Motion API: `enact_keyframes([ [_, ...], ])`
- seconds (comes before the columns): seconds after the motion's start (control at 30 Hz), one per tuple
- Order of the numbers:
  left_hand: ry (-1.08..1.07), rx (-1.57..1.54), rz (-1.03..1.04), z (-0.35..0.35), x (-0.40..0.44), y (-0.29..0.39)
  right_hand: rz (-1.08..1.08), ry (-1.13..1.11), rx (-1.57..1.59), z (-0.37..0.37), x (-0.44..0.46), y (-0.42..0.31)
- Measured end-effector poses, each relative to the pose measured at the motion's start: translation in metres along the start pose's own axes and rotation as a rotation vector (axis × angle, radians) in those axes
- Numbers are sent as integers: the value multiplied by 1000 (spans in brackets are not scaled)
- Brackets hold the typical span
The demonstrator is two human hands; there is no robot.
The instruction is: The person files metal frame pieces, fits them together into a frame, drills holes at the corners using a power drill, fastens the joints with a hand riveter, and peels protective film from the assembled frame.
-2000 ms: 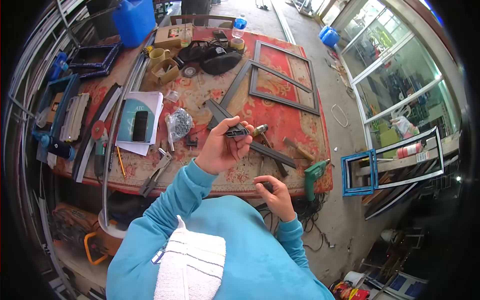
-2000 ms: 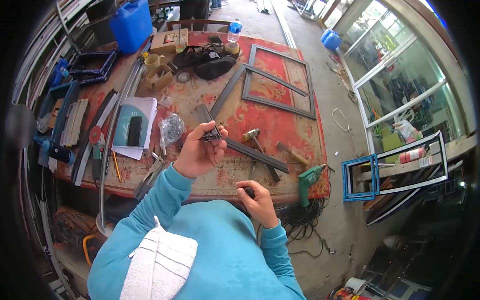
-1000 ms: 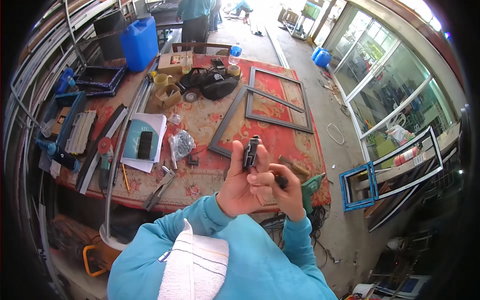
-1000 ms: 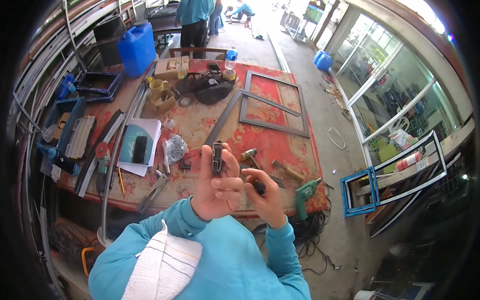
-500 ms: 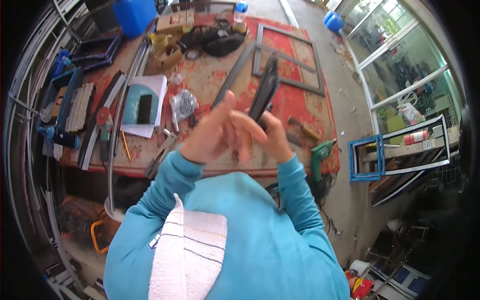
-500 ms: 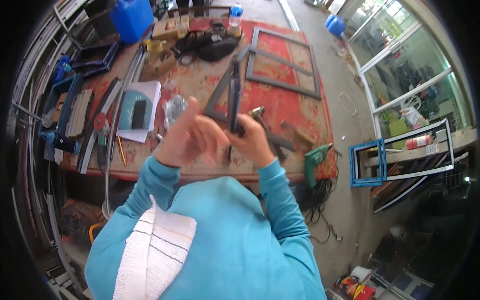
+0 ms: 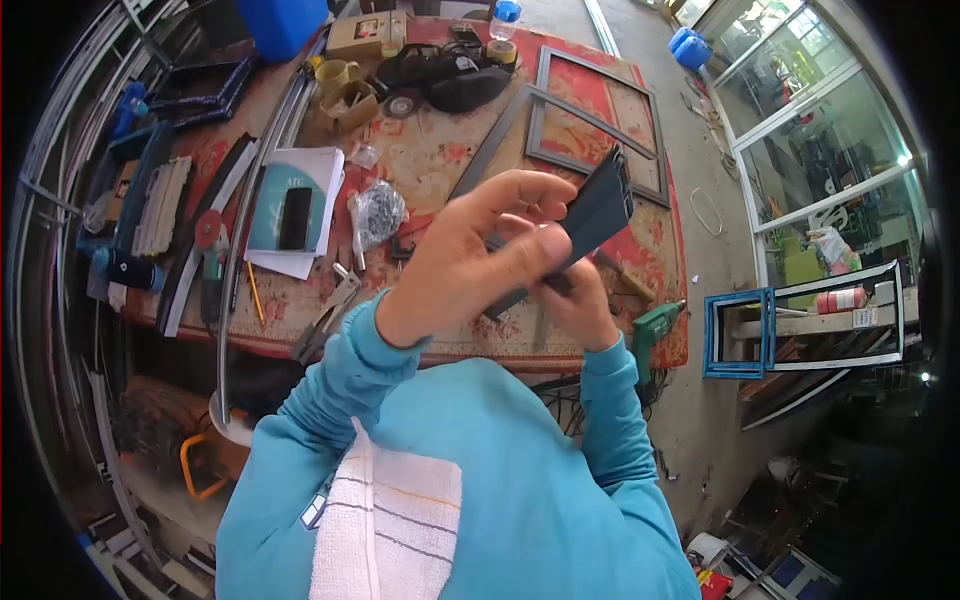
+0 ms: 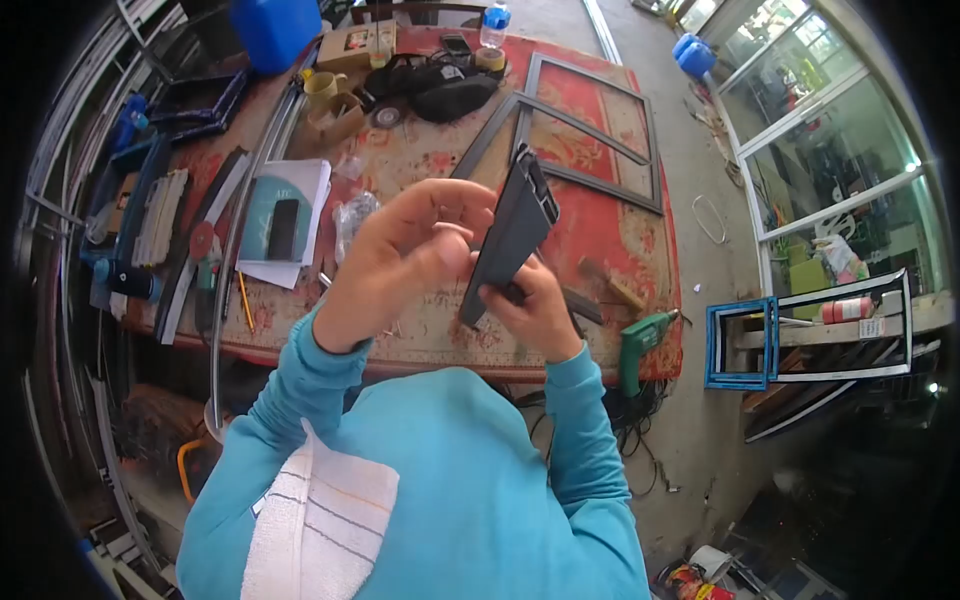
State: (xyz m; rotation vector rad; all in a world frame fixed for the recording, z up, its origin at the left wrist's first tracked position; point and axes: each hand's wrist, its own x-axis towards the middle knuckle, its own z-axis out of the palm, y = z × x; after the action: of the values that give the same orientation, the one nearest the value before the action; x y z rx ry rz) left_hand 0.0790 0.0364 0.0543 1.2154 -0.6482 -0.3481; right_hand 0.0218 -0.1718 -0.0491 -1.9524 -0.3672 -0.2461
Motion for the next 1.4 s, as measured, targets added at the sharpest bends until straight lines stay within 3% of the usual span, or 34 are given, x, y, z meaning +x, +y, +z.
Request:
enact_keyframes([
  [0.1,-9,-29,33,20,1,-9,63,-41,56,2,-6,0],
  [0.17,2,263,315,23,20,-21,192,-120,259,3,-6,0],
  [0.2,39,244,357,23,27,-29,110,16,149,9,-11,8],
  [0.23,33,243,346,22,30,-32,119,22,156,12,-11,9],
  [0.3,-79,157,130,20,38,-36,333,-98,247,14,-6,11],
  [0.37,-79,142,186,19,46,-47,277,-86,186,12,1,9],
  [0.43,-47,-44,12,15,49,-49,143,-145,-18,9,9,11],
  [0.47,-33,-64,128,13,53,-54,146,-144,-12,10,7,13],
  [0.57,91,-47,135,-2,51,-56,160,-91,-30,7,-3,23],
  [0.67,143,-143,194,-19,44,-63,304,-54,10,7,-42,71],
  [0.83,138,-228,273,-41,13,-53,692,-75,-200,18,-136,166],
  [0.97,-61,-186,281,-46,-6,-36,829,-59,-406,27,-185,184],
  [1.1,43,-127,198,-31,-12,-13,969,78,-580,22,-192,187],
  [1.23,20,-108,166,-29,-14,-9,961,157,-662,16,-189,201],
  [1.3,19,-102,152,-24,-15,-12,739,201,-903,18,-181,204],
  [1.4,27,-80,92,-13,-20,-5,699,109,-823,25,-155,202],
])
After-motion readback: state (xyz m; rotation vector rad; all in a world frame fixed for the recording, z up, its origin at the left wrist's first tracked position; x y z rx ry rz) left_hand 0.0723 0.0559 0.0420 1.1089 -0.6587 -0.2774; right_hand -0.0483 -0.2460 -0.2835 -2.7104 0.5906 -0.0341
